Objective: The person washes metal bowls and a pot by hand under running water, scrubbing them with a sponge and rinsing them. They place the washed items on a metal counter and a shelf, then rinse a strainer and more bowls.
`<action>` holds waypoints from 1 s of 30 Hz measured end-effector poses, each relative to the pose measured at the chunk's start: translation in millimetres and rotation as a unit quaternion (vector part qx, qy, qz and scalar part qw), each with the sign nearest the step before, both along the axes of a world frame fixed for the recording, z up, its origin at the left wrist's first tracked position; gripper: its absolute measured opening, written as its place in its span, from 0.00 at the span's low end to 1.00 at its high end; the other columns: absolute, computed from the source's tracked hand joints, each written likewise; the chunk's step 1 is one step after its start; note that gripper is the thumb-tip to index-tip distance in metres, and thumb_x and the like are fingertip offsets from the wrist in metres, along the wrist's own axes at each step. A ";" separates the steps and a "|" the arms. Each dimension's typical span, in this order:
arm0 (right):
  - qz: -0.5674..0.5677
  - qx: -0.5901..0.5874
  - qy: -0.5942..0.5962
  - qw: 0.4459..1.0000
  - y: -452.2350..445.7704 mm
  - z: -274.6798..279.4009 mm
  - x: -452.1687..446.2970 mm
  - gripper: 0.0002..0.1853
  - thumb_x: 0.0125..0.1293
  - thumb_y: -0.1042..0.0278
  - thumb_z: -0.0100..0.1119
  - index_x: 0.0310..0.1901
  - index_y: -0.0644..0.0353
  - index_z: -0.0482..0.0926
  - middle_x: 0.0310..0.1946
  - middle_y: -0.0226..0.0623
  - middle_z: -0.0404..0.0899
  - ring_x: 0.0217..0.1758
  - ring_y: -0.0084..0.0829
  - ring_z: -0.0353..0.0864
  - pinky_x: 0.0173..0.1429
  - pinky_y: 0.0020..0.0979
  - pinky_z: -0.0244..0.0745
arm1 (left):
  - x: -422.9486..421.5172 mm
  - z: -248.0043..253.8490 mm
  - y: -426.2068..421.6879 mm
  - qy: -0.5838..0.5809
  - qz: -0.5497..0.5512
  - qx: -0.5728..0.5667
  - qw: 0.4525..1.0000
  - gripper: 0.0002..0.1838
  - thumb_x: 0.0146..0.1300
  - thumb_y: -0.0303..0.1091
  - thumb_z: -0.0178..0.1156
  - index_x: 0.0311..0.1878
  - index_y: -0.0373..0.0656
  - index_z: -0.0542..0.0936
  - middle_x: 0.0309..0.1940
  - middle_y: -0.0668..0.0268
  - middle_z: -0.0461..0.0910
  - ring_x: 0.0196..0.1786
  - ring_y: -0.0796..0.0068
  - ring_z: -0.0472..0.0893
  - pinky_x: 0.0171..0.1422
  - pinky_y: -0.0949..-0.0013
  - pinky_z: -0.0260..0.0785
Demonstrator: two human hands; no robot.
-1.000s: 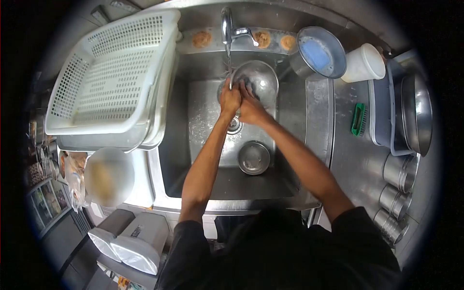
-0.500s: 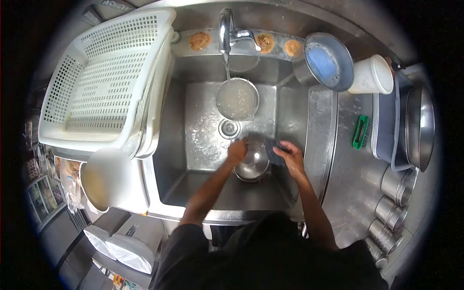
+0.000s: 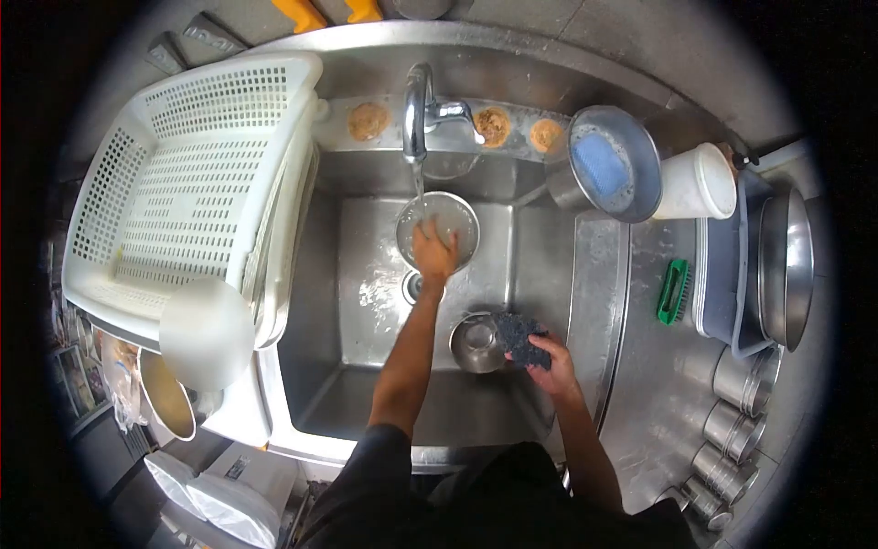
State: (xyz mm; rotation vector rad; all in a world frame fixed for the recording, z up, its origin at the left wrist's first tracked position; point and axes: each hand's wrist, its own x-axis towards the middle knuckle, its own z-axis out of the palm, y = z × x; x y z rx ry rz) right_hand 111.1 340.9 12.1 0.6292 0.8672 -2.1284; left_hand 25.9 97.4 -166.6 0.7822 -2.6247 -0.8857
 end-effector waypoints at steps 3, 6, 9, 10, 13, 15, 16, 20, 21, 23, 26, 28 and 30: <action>0.100 0.203 0.202 0.953 30.1 -51.3 22.2 0.19 0.63 0.81 0.54 0.57 0.67 0.72 0.55 0.49 0.74 0.54 0.47 0.80 0.56 0.43 0.80 | -20.0 -75.1 -23.7 -0.147 -0.048 -0.085 0.984 0.42 0.61 0.61 0.53 0.71 0.41 0.62 0.68 0.46 0.60 0.71 0.46 0.58 0.68 0.48 0.60; -0.020 0.009 0.006 1.000 18.5 -20.2 10.9 0.21 0.63 0.80 0.54 0.59 0.66 0.71 0.58 0.49 0.72 0.55 0.45 0.80 0.58 0.43 0.79 | -26.8 -57.2 -28.5 -0.270 -0.121 -0.099 0.950 0.50 0.57 0.72 0.51 0.71 0.38 0.63 0.71 0.48 0.59 0.74 0.51 0.56 0.72 0.52 0.57; 0.050 0.150 0.249 0.955 18.1 -34.7 18.5 0.20 0.65 0.74 0.53 0.58 0.70 0.70 0.54 0.50 0.76 0.56 0.44 0.79 0.57 0.45 0.79 | -23.1 -103.3 -51.8 -0.332 -0.192 0.410 0.828 0.56 0.53 0.82 0.45 0.63 0.33 0.72 0.52 0.45 0.79 0.58 0.54 0.77 0.67 0.58 0.64; 0.015 0.081 0.148 0.985 7.5 -17.0 8.1 0.21 0.65 0.73 0.52 0.58 0.71 0.70 0.53 0.50 0.77 0.56 0.44 0.79 0.56 0.45 0.79 | -8.1 -82.3 -30.7 -0.251 -0.155 0.364 0.884 0.49 0.57 0.74 0.49 0.60 0.32 0.74 0.48 0.44 0.81 0.53 0.50 0.80 0.61 0.53 0.70; -0.026 -0.003 0.009 1.000 -6.1 -7.4 1.4 0.21 0.66 0.71 0.51 0.59 0.71 0.70 0.53 0.50 0.78 0.56 0.45 0.79 0.55 0.45 0.79 | 33.7 -61.4 -10.3 -0.266 -0.337 0.044 0.902 0.33 0.64 0.59 0.51 0.55 0.36 0.77 0.44 0.42 0.81 0.52 0.46 0.80 0.56 0.49 0.72; -0.014 -0.013 0.037 0.999 -24.1 3.7 -18.1 0.21 0.67 0.71 0.52 0.60 0.70 0.70 0.54 0.49 0.77 0.56 0.45 0.79 0.57 0.44 0.78 | 26.0 -36.7 -17.7 -0.247 -0.330 -0.015 0.911 0.19 0.65 0.44 0.52 0.49 0.38 0.78 0.39 0.43 0.82 0.46 0.42 0.81 0.52 0.49 0.74; -0.017 -0.017 0.040 0.999 -28.4 7.6 -25.8 0.21 0.67 0.71 0.52 0.60 0.70 0.70 0.54 0.49 0.77 0.56 0.45 0.79 0.57 0.44 0.78 | 24.4 -25.3 -24.7 -0.245 -0.331 -0.020 0.911 0.19 0.65 0.44 0.52 0.49 0.38 0.78 0.39 0.43 0.82 0.46 0.42 0.81 0.52 0.49 0.74; -0.009 0.159 0.166 0.973 -37.6 -6.4 -79.8 0.22 0.69 0.72 0.51 0.64 0.68 0.67 0.57 0.46 0.75 0.61 0.42 0.76 0.65 0.43 0.71 | 17.8 -5.7 -53.6 -0.077 -0.194 0.039 0.977 0.16 0.69 0.43 0.50 0.39 0.40 0.80 0.32 0.51 0.83 0.35 0.53 0.84 0.44 0.55 0.75; 0.023 0.271 0.315 0.909 -50.7 2.7 -92.5 0.20 0.70 0.72 0.49 0.63 0.65 0.69 0.57 0.45 0.76 0.61 0.40 0.75 0.66 0.39 0.70 | 15.7 0.8 -59.2 -0.026 -0.084 0.156 0.984 0.17 0.70 0.45 0.51 0.37 0.40 0.79 0.29 0.54 0.82 0.32 0.59 0.82 0.42 0.58 0.74; 0.064 0.389 0.499 0.772 -84.9 20.2 -120.2 0.20 0.71 0.74 0.47 0.63 0.61 0.71 0.60 0.43 0.75 0.63 0.40 0.74 0.68 0.36 0.66 | 5.5 32.4 -69.4 0.075 0.063 0.284 0.954 0.19 0.69 0.47 0.57 0.31 0.40 0.78 0.21 0.66 0.76 0.26 0.74 0.74 0.35 0.64 0.68; 0.133 0.410 0.675 0.599 -134.3 0.3 -128.8 0.23 0.65 0.76 0.49 0.63 0.65 0.70 0.64 0.47 0.70 0.68 0.46 0.68 0.73 0.40 0.60 | -1.2 78.3 -77.5 0.170 0.018 0.335 0.927 0.21 0.71 0.48 0.55 0.31 0.38 0.77 0.20 0.69 0.74 0.26 0.76 0.69 0.32 0.64 0.65; 0.193 0.406 0.795 0.407 -171.5 -14.9 -114.9 0.24 0.62 0.75 0.51 0.62 0.63 0.70 0.65 0.49 0.68 0.67 0.48 0.68 0.72 0.40 0.60 | -6.1 125.1 -68.4 0.138 0.092 0.488 0.857 0.24 0.73 0.48 0.50 0.30 0.35 0.77 0.18 0.69 0.73 0.26 0.77 0.65 0.31 0.63 0.63; 0.135 0.394 0.812 0.410 -188.2 2.5 -114.2 0.23 0.64 0.73 0.51 0.61 0.61 0.71 0.59 0.50 0.73 0.63 0.47 0.72 0.67 0.38 0.67 | -8.2 138.3 -74.3 0.144 0.152 0.534 0.819 0.23 0.73 0.50 0.51 0.35 0.39 0.82 0.26 0.72 0.74 0.30 0.83 0.70 0.30 0.72 0.62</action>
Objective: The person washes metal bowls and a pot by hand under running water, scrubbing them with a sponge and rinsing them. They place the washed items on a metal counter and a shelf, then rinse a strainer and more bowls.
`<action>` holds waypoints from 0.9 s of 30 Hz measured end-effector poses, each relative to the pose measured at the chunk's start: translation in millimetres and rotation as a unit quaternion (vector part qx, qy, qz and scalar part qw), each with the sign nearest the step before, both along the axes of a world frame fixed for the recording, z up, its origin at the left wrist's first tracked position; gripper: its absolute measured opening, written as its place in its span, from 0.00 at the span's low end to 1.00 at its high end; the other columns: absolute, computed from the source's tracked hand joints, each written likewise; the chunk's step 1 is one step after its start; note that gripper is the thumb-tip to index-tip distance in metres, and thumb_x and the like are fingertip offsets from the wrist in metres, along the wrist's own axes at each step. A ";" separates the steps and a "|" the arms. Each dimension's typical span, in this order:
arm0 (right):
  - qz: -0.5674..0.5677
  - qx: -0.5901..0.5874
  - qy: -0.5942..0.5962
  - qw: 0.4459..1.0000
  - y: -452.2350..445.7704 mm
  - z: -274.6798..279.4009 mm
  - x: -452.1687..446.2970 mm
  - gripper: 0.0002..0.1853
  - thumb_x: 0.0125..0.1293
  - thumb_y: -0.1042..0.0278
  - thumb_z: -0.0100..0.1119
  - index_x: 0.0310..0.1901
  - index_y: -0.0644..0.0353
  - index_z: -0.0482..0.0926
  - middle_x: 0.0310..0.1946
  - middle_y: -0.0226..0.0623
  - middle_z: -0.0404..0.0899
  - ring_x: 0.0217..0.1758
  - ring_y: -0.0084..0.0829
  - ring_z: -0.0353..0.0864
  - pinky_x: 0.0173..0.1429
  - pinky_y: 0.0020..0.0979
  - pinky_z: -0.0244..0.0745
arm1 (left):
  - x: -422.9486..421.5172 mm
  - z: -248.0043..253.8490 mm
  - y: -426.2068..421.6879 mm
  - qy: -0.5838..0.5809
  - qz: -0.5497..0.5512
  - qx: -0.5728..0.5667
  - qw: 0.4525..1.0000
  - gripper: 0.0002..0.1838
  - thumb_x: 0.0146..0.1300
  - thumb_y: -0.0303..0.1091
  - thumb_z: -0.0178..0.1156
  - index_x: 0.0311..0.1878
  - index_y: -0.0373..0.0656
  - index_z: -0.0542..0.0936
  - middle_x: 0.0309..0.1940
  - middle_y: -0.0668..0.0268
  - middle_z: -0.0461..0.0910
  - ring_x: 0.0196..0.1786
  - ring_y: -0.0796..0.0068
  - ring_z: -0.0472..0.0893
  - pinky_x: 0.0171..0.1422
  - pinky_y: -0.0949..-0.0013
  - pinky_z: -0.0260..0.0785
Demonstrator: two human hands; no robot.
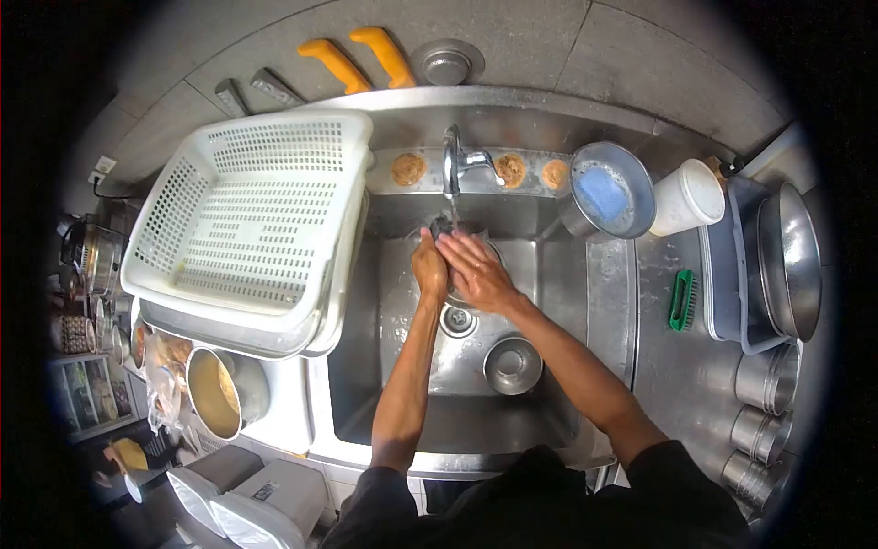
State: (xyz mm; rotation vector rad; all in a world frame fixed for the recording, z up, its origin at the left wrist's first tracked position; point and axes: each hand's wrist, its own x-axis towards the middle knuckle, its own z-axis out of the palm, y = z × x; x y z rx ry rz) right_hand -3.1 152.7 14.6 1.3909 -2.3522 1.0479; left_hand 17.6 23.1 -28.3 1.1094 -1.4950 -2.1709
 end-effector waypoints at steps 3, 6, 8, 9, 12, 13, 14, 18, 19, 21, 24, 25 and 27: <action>-0.170 -0.090 -0.441 0.876 -9.3 -54.7 -39.4 0.16 0.66 0.69 0.52 0.53 0.63 0.78 0.42 0.50 0.82 0.45 0.42 0.83 0.50 0.37 0.75 | 11.5 21.2 14.7 -0.026 -0.045 -0.311 0.949 0.28 0.70 0.51 0.55 0.25 0.33 0.74 0.15 0.66 0.67 0.24 0.75 0.62 0.29 0.61 0.60; -0.225 -0.115 -0.501 0.828 17.6 -65.3 -34.4 0.17 0.65 0.72 0.52 0.54 0.63 0.79 0.45 0.47 0.83 0.45 0.39 0.83 0.52 0.35 0.75 | 13.2 9.5 1.6 0.012 -0.062 -0.370 0.927 0.27 0.68 0.51 0.57 0.25 0.34 0.72 0.13 0.68 0.63 0.22 0.76 0.62 0.27 0.62 0.59; -0.362 -0.201 -0.435 0.800 36.9 -71.6 -28.8 0.18 0.63 0.76 0.50 0.54 0.62 0.79 0.48 0.42 0.82 0.47 0.32 0.82 0.52 0.32 0.76 | 11.2 7.5 2.4 0.051 -0.046 -0.336 0.940 0.27 0.68 0.51 0.58 0.25 0.34 0.72 0.12 0.69 0.61 0.22 0.76 0.62 0.27 0.62 0.59; -0.304 -0.140 -0.291 0.896 31.4 -29.0 -13.3 0.19 0.62 0.75 0.51 0.55 0.62 0.78 0.50 0.45 0.81 0.52 0.38 0.81 0.58 0.36 0.74 | 12.0 22.5 1.9 0.027 -0.061 -0.223 0.973 0.28 0.69 0.52 0.56 0.26 0.33 0.72 0.12 0.68 0.60 0.21 0.76 0.63 0.27 0.62 0.59; -0.143 -0.101 -0.150 0.973 -3.7 5.6 8.6 0.19 0.64 0.70 0.51 0.56 0.61 0.76 0.54 0.45 0.78 0.60 0.45 0.75 0.66 0.38 0.66 | 12.0 44.9 10.5 -0.024 -0.081 -0.099 0.992 0.35 0.71 0.60 0.47 0.23 0.33 0.70 0.12 0.66 0.61 0.20 0.73 0.63 0.27 0.61 0.58; -0.146 -0.066 -0.094 0.983 -15.4 14.6 4.2 0.19 0.64 0.69 0.52 0.57 0.61 0.75 0.56 0.46 0.76 0.63 0.45 0.72 0.68 0.41 0.63 | 9.7 50.6 16.3 -0.062 -0.054 -0.137 0.987 0.38 0.71 0.64 0.43 0.20 0.34 0.70 0.13 0.66 0.63 0.20 0.72 0.63 0.27 0.60 0.59; -0.147 -0.031 -0.038 0.988 -20.6 19.2 -1.8 0.20 0.64 0.67 0.52 0.57 0.61 0.75 0.58 0.46 0.74 0.65 0.46 0.69 0.71 0.43 0.60 | 9.1 53.1 20.2 -0.099 -0.024 -0.174 0.979 0.41 0.70 0.68 0.39 0.18 0.35 0.69 0.14 0.67 0.65 0.20 0.72 0.64 0.28 0.58 0.60; -0.122 -0.052 -0.300 0.945 -30.2 15.6 -2.3 0.20 0.65 0.69 0.49 0.58 0.61 0.73 0.61 0.47 0.71 0.69 0.45 0.65 0.72 0.52 0.54 | 11.7 53.6 4.4 -0.122 -0.041 -0.098 0.987 0.47 0.68 0.72 0.34 0.20 0.32 0.76 0.20 0.58 0.78 0.30 0.70 0.76 0.38 0.57 0.68; -0.090 -0.005 -0.160 0.983 -26.0 15.9 9.9 0.19 0.66 0.69 0.48 0.58 0.61 0.73 0.61 0.47 0.71 0.68 0.46 0.66 0.72 0.51 0.55 | 12.3 57.7 2.5 -0.093 -0.011 0.052 0.994 0.44 0.68 0.70 0.40 0.34 0.30 0.81 0.31 0.56 0.82 0.36 0.69 0.79 0.43 0.61 0.72; -0.035 0.032 -0.036 0.998 -15.0 22.2 13.0 0.17 0.69 0.70 0.47 0.57 0.62 0.74 0.59 0.47 0.73 0.65 0.47 0.68 0.71 0.48 0.58 | 26.7 17.1 8.1 -0.043 -0.007 0.094 0.995 0.41 0.68 0.69 0.42 0.42 0.31 0.79 0.39 0.56 0.81 0.41 0.67 0.80 0.48 0.63 0.73; -0.177 -0.089 -0.354 0.914 -21.2 6.1 -8.7 0.17 0.69 0.69 0.48 0.57 0.61 0.73 0.61 0.46 0.71 0.68 0.47 0.65 0.72 0.50 0.56 | 30.0 3.0 11.6 0.091 0.034 0.213 0.972 0.36 0.71 0.62 0.47 0.56 0.30 0.75 0.52 0.56 0.78 0.48 0.66 0.79 0.53 0.64 0.73; -0.172 -0.116 -0.232 0.950 -25.1 -5.7 10.2 0.17 0.69 0.69 0.47 0.58 0.59 0.73 0.61 0.45 0.71 0.68 0.46 0.65 0.72 0.51 0.55 | 30.4 -9.9 10.6 0.054 0.106 0.219 0.968 0.35 0.72 0.60 0.45 0.57 0.30 0.75 0.53 0.56 0.78 0.51 0.65 0.79 0.56 0.63 0.73; -0.174 -0.052 -0.138 0.974 -19.7 1.8 49.4 0.17 0.69 0.66 0.48 0.58 0.59 0.73 0.60 0.46 0.71 0.67 0.47 0.65 0.70 0.50 0.57 | 30.8 -7.8 10.4 -0.050 0.193 0.223 0.954 0.34 0.74 0.58 0.42 0.60 0.32 0.72 0.55 0.55 0.76 0.57 0.62 0.77 0.63 0.60 0.69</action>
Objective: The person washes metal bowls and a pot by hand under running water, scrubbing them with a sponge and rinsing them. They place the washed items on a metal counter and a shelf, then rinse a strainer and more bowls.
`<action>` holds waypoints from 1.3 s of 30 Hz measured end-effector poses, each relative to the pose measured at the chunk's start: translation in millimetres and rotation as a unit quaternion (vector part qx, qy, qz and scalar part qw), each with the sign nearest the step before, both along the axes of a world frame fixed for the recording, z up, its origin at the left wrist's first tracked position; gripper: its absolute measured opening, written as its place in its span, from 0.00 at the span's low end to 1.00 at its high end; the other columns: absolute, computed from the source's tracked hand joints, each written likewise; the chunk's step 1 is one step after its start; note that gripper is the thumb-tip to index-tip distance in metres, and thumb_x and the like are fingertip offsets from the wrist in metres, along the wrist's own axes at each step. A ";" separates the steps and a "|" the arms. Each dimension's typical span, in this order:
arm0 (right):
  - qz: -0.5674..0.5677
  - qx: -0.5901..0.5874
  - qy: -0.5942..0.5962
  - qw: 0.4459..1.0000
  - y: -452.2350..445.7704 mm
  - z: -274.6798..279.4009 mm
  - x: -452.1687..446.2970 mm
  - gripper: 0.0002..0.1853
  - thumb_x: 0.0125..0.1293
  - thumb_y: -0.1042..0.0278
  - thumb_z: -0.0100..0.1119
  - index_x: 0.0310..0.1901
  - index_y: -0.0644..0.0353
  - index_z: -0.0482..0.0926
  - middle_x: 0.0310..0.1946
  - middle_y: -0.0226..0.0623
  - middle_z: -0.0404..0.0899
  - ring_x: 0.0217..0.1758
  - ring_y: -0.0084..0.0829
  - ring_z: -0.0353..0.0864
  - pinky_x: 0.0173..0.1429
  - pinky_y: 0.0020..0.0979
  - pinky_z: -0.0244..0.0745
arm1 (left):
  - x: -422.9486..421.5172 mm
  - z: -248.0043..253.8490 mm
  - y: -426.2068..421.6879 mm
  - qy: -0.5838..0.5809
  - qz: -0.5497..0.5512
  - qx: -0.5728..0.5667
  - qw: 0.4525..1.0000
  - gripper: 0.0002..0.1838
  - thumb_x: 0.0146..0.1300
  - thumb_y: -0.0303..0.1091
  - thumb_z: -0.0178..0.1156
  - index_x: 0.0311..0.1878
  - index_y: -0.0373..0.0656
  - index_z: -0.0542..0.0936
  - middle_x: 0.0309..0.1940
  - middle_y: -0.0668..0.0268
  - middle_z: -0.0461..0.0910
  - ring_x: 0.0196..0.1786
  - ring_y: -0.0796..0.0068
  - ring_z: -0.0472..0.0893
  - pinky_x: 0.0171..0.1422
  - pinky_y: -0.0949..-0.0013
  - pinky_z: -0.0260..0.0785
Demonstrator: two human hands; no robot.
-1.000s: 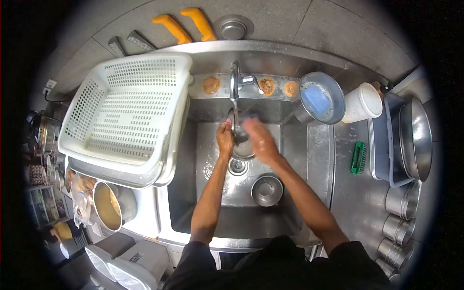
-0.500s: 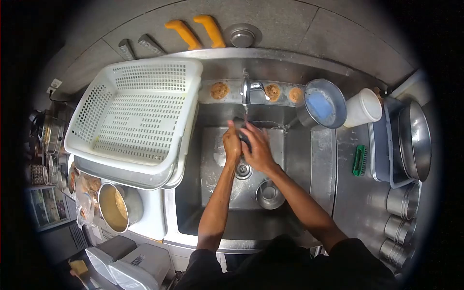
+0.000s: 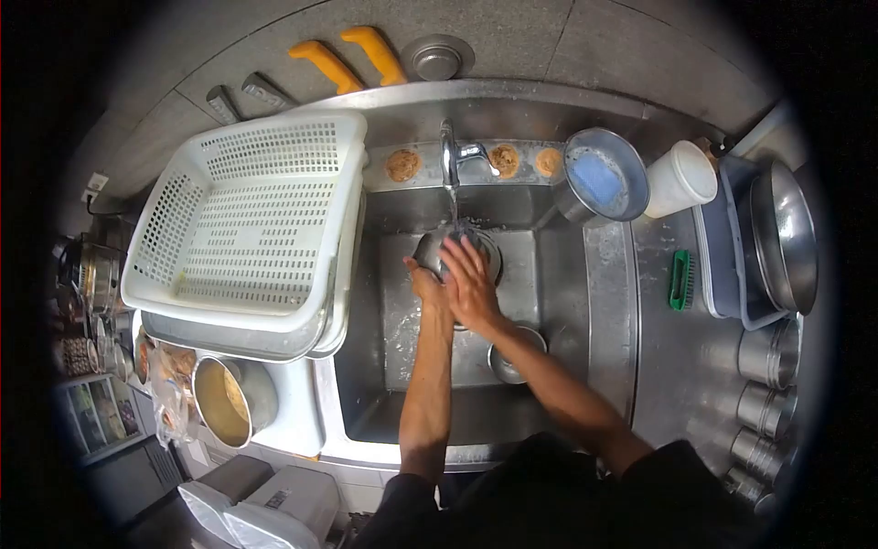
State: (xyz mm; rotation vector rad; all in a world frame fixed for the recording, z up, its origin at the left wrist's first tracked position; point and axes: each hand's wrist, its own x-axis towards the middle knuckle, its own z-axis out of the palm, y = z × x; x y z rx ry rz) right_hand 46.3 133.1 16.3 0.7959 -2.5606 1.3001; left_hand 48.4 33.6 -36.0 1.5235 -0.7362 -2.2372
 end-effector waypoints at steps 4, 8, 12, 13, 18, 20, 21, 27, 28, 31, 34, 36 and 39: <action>-0.114 -0.027 -0.171 0.978 15.0 -11.5 -42.2 0.19 0.69 0.50 0.53 0.48 0.58 0.77 0.37 0.38 0.79 0.41 0.33 0.79 0.46 0.34 0.73 | 27.7 28.3 -0.3 0.258 -0.094 0.064 0.960 0.34 0.72 0.59 0.44 0.62 0.33 0.70 0.58 0.55 0.74 0.58 0.59 0.76 0.65 0.58 0.68; -0.023 -0.361 -0.577 0.732 19.8 -8.0 -64.5 0.19 0.63 0.47 0.64 0.38 0.57 0.81 0.27 0.28 0.79 0.29 0.20 0.77 0.29 0.23 0.70 | 17.2 15.4 -8.8 0.082 -0.110 -0.096 0.986 0.28 0.74 0.54 0.46 0.58 0.36 0.75 0.59 0.56 0.74 0.59 0.60 0.76 0.65 0.61 0.66; 0.013 -0.177 -0.397 0.900 11.2 -2.9 -52.4 0.19 0.67 0.52 0.60 0.47 0.62 0.80 0.40 0.33 0.82 0.40 0.23 0.80 0.41 0.27 0.75 | 13.8 39.8 9.6 0.122 -0.217 -0.493 0.834 0.28 0.74 0.52 0.47 0.59 0.33 0.75 0.60 0.55 0.73 0.65 0.63 0.69 0.70 0.62 0.59; 0.008 -0.178 -0.396 0.901 11.1 -3.9 -43.5 0.19 0.67 0.52 0.60 0.47 0.62 0.80 0.40 0.33 0.82 0.40 0.23 0.80 0.41 0.27 0.75 | 12.5 47.4 10.3 0.149 -0.227 -0.377 0.886 0.27 0.74 0.51 0.47 0.61 0.35 0.74 0.60 0.57 0.73 0.64 0.63 0.70 0.69 0.62 0.60; 0.212 0.135 -0.142 0.957 17.8 22.7 -49.0 0.23 0.72 0.57 0.43 0.59 0.66 0.74 0.63 0.49 0.69 0.68 0.47 0.66 0.70 0.39 0.58 | 12.5 40.9 23.1 0.253 -0.172 -0.022 0.952 0.23 0.72 0.49 0.48 0.58 0.42 0.75 0.54 0.61 0.76 0.57 0.65 0.77 0.59 0.61 0.72; 0.172 0.405 -0.007 0.898 26.3 57.8 -58.9 0.28 0.66 0.62 0.48 0.65 0.68 0.67 0.72 0.53 0.57 0.77 0.50 0.51 0.77 0.42 0.47 | 20.1 53.4 22.4 0.195 -0.198 -0.086 0.957 0.24 0.73 0.49 0.48 0.63 0.43 0.70 0.56 0.60 0.74 0.57 0.64 0.76 0.60 0.60 0.72; 0.171 0.405 -0.002 0.898 25.6 54.2 -60.5 0.28 0.66 0.62 0.48 0.65 0.68 0.67 0.72 0.53 0.57 0.77 0.50 0.51 0.77 0.42 0.47 | 12.6 56.5 17.7 0.150 -0.218 -0.155 0.952 0.26 0.73 0.50 0.48 0.67 0.45 0.66 0.58 0.59 0.73 0.57 0.62 0.76 0.61 0.58 0.71; 0.244 0.554 -0.046 0.795 44.3 47.3 -51.3 0.45 0.58 0.61 0.55 0.72 0.75 0.48 0.75 0.60 0.41 0.79 0.50 0.45 0.78 0.49 0.42 | 0.7 34.3 9.8 0.152 -0.299 -0.101 0.937 0.21 0.70 0.40 0.47 0.64 0.46 0.72 0.56 0.54 0.77 0.55 0.59 0.79 0.56 0.60 0.74; 0.223 0.566 -0.006 0.794 46.9 22.8 -34.6 0.42 0.59 0.63 0.55 0.71 0.74 0.51 0.74 0.59 0.45 0.77 0.50 0.49 0.75 0.50 0.48 | 7.6 31.9 12.1 0.115 -0.316 -0.313 0.888 0.22 0.67 0.33 0.48 0.64 0.47 0.72 0.55 0.51 0.78 0.55 0.56 0.79 0.58 0.59 0.73; 0.161 0.542 -0.057 0.823 32.8 -35.1 9.9 0.32 0.61 0.69 0.52 0.68 0.72 0.61 0.68 0.56 0.62 0.66 0.44 0.65 0.64 0.47 0.62 | 9.2 38.3 9.9 0.029 -0.326 -0.572 0.752 0.31 0.56 0.17 0.46 0.64 0.49 0.73 0.53 0.45 0.78 0.53 0.47 0.79 0.58 0.57 0.71; 0.169 0.433 0.081 0.882 47.8 -39.6 9.5 0.25 0.62 0.70 0.51 0.62 0.64 0.70 0.58 0.45 0.72 0.55 0.38 0.70 0.54 0.41 0.66 | 17.2 37.8 -10.6 -0.010 -0.337 -0.558 0.758 0.29 0.54 0.19 0.48 0.61 0.48 0.75 0.48 0.46 0.81 0.53 0.46 0.80 0.55 0.55 0.72; 0.153 0.409 0.188 0.880 61.9 -55.2 -14.6 0.25 0.62 0.68 0.51 0.63 0.56 0.70 0.59 0.38 0.71 0.56 0.38 0.70 0.56 0.42 0.67 | 19.4 40.4 -30.9 -0.018 -0.411 -0.580 0.703 0.28 0.54 0.20 0.49 0.61 0.48 0.76 0.44 0.46 0.82 0.48 0.49 0.82 0.53 0.55 0.74; 0.173 0.396 0.204 0.879 67.7 -44.2 -43.9 0.30 0.62 0.68 0.52 0.68 0.54 0.64 0.63 0.37 0.67 0.60 0.42 0.69 0.61 0.47 0.65 | -0.9 60.6 -43.7 -0.102 -0.544 -0.496 0.669 0.26 0.53 0.24 0.50 0.57 0.48 0.79 0.36 0.45 0.83 0.32 0.56 0.86 0.47 0.57 0.78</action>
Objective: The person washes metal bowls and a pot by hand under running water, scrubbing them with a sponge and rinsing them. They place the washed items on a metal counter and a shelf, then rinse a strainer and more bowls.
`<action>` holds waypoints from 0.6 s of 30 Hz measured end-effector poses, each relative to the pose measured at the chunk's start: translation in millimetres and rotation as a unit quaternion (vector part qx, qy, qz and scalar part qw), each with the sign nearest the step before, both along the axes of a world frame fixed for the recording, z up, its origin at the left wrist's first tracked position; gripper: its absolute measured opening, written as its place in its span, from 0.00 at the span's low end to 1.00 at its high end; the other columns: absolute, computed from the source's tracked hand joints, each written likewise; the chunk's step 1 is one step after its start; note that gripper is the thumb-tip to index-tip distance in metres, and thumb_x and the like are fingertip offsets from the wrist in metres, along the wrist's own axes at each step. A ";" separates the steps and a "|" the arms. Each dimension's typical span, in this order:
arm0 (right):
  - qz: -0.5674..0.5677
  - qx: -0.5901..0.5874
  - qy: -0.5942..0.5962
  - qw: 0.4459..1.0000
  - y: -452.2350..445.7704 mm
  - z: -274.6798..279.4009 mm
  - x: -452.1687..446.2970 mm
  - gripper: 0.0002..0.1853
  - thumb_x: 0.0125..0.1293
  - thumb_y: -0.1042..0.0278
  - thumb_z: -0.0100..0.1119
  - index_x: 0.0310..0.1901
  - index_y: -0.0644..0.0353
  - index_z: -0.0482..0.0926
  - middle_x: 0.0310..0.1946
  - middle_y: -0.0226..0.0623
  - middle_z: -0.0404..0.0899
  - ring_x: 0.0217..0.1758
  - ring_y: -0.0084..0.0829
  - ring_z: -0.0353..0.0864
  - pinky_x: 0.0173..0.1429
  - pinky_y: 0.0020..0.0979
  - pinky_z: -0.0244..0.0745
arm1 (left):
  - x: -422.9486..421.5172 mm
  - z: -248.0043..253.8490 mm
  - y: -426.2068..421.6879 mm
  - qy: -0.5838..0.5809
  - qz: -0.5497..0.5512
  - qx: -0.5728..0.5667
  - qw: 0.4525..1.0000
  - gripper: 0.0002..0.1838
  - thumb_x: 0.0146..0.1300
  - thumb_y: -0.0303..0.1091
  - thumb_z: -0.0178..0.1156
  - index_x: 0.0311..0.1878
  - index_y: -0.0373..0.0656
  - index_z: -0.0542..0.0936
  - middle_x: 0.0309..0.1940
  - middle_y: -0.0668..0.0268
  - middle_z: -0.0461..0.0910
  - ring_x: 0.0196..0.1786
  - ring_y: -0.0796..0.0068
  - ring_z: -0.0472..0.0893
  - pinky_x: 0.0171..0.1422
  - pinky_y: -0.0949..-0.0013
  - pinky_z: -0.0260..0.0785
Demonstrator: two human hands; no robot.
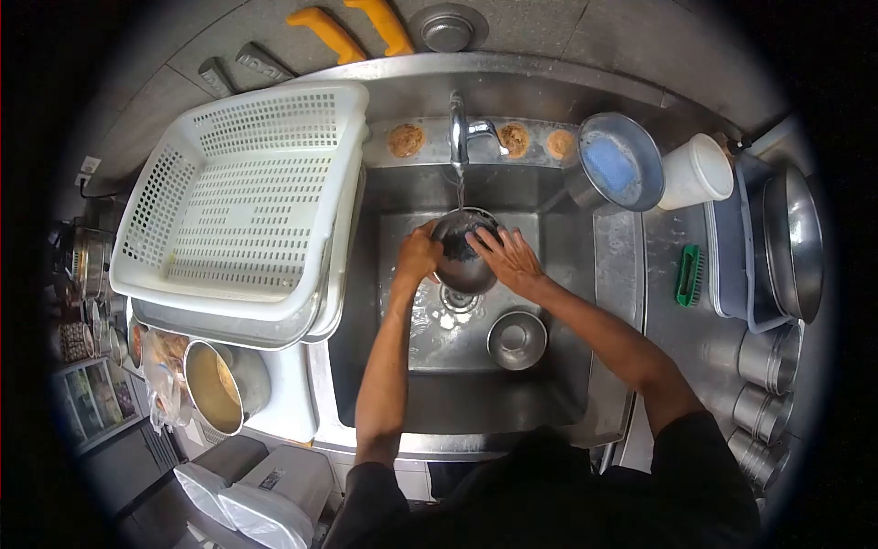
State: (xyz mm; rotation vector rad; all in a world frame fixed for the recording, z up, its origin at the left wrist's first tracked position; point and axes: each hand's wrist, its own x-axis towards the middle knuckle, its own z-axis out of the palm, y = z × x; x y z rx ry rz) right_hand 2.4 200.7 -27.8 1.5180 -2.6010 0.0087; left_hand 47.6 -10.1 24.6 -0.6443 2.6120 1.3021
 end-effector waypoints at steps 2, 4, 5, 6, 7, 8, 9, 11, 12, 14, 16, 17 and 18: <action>-0.003 0.033 -0.024 0.999 -5.4 -4.5 5.9 0.33 0.63 0.67 0.52 0.71 0.54 0.59 0.66 0.37 0.63 0.63 0.44 0.68 0.65 0.50 0.62 | -14.6 -7.1 -8.7 -0.092 -0.108 -0.009 0.990 0.23 0.54 0.26 0.50 0.54 0.49 0.81 0.34 0.45 0.83 0.25 0.58 0.85 0.44 0.58 0.79; 0.011 0.001 0.003 1.000 -5.8 -15.5 16.3 0.35 0.62 0.67 0.54 0.72 0.55 0.58 0.68 0.38 0.62 0.63 0.45 0.67 0.66 0.52 0.61 | -21.6 -14.4 -8.3 -0.131 -0.113 0.009 0.985 0.22 0.53 0.27 0.51 0.53 0.49 0.82 0.34 0.47 0.84 0.28 0.58 0.86 0.45 0.58 0.79; -0.016 -0.016 0.005 1.000 -9.8 -11.9 23.5 0.29 0.61 0.69 0.55 0.66 0.57 0.65 0.62 0.43 0.67 0.60 0.46 0.70 0.61 0.48 0.67 | -27.5 -14.5 -10.3 -0.162 -0.118 0.021 0.980 0.21 0.52 0.28 0.52 0.51 0.49 0.83 0.34 0.49 0.84 0.30 0.57 0.86 0.45 0.58 0.78; -0.013 -0.017 0.006 1.000 -13.1 -18.3 27.9 0.29 0.61 0.69 0.55 0.66 0.57 0.65 0.62 0.43 0.67 0.60 0.46 0.70 0.61 0.48 0.67 | -24.9 -23.1 -10.3 -0.161 -0.115 0.021 0.980 0.21 0.52 0.28 0.52 0.51 0.49 0.83 0.34 0.49 0.84 0.30 0.57 0.86 0.45 0.58 0.78; -0.055 -0.041 -0.125 0.990 -16.4 -25.8 31.3 0.24 0.61 0.71 0.54 0.61 0.59 0.68 0.56 0.44 0.69 0.57 0.46 0.72 0.57 0.45 0.70 | -18.0 -32.7 -7.0 -0.029 -0.085 -0.011 0.996 0.22 0.52 0.27 0.53 0.52 0.51 0.82 0.36 0.52 0.85 0.34 0.57 0.86 0.47 0.56 0.77; -0.099 -0.064 -0.257 0.959 -18.1 -31.8 41.2 0.19 0.62 0.72 0.54 0.56 0.61 0.72 0.50 0.46 0.71 0.54 0.47 0.74 0.52 0.42 0.72 | -8.6 -41.3 -2.4 0.099 -0.055 -0.041 0.993 0.23 0.52 0.26 0.54 0.53 0.52 0.82 0.39 0.54 0.85 0.38 0.56 0.86 0.48 0.54 0.76; -0.107 -0.160 -0.296 0.936 -24.3 -20.2 54.9 0.11 0.63 0.71 0.56 0.46 0.64 0.74 0.40 0.45 0.71 0.49 0.49 0.76 0.45 0.39 0.74 | -3.9 -44.0 6.2 0.098 -0.058 -0.040 0.993 0.23 0.52 0.26 0.54 0.53 0.52 0.82 0.39 0.54 0.85 0.38 0.56 0.86 0.48 0.54 0.76; -0.128 -0.250 -0.429 0.858 -36.1 -13.2 64.5 0.14 0.60 0.66 0.63 0.44 0.66 0.78 0.39 0.47 0.77 0.45 0.46 0.79 0.46 0.38 0.74 | 0.8 -48.1 24.5 0.182 -0.008 -0.120 0.976 0.28 0.52 0.23 0.55 0.57 0.61 0.80 0.49 0.62 0.83 0.46 0.55 0.84 0.51 0.49 0.73; -0.124 -0.308 -0.494 0.804 -39.8 -18.3 68.7 0.14 0.58 0.67 0.67 0.43 0.66 0.79 0.39 0.48 0.79 0.43 0.44 0.81 0.47 0.38 0.75 | 6.8 -48.8 24.7 0.175 -0.009 -0.118 0.978 0.28 0.52 0.23 0.55 0.57 0.61 0.80 0.49 0.62 0.83 0.46 0.55 0.84 0.51 0.49 0.73; -0.224 -0.261 -0.582 0.737 -35.3 -21.0 76.3 0.15 0.56 0.68 0.68 0.44 0.65 0.80 0.39 0.44 0.81 0.44 0.39 0.81 0.48 0.37 0.74 | 1.8 -46.5 21.1 0.276 -0.104 -0.242 0.924 0.33 0.53 0.20 0.54 0.61 0.68 0.76 0.56 0.66 0.78 0.48 0.57 0.83 0.53 0.48 0.71; -0.321 -0.203 -0.650 0.658 -16.0 -15.1 82.9 0.17 0.55 0.69 0.69 0.45 0.65 0.80 0.38 0.39 0.82 0.44 0.34 0.82 0.49 0.37 0.73 | 9.4 -56.3 8.8 0.183 -0.152 -0.261 0.936 0.31 0.56 0.24 0.54 0.61 0.70 0.75 0.58 0.68 0.77 0.48 0.60 0.83 0.55 0.50 0.70; -0.344 -0.236 -0.669 0.615 -1.5 -3.5 88.1 0.14 0.56 0.71 0.66 0.44 0.66 0.80 0.39 0.36 0.82 0.44 0.30 0.81 0.51 0.37 0.74 | 17.7 -69.1 0.6 0.104 -0.168 -0.245 0.949 0.28 0.57 0.26 0.54 0.60 0.68 0.76 0.56 0.67 0.77 0.48 0.60 0.83 0.54 0.50 0.71; -0.366 -0.269 -0.685 0.570 13.0 3.8 93.8 0.12 0.58 0.72 0.64 0.44 0.66 0.80 0.40 0.34 0.81 0.44 0.27 0.81 0.53 0.38 0.75 | 29.3 -85.8 -7.7 -0.035 -0.205 -0.265 0.942 0.26 0.58 0.29 0.55 0.60 0.66 0.76 0.55 0.66 0.78 0.48 0.60 0.83 0.53 0.50 0.72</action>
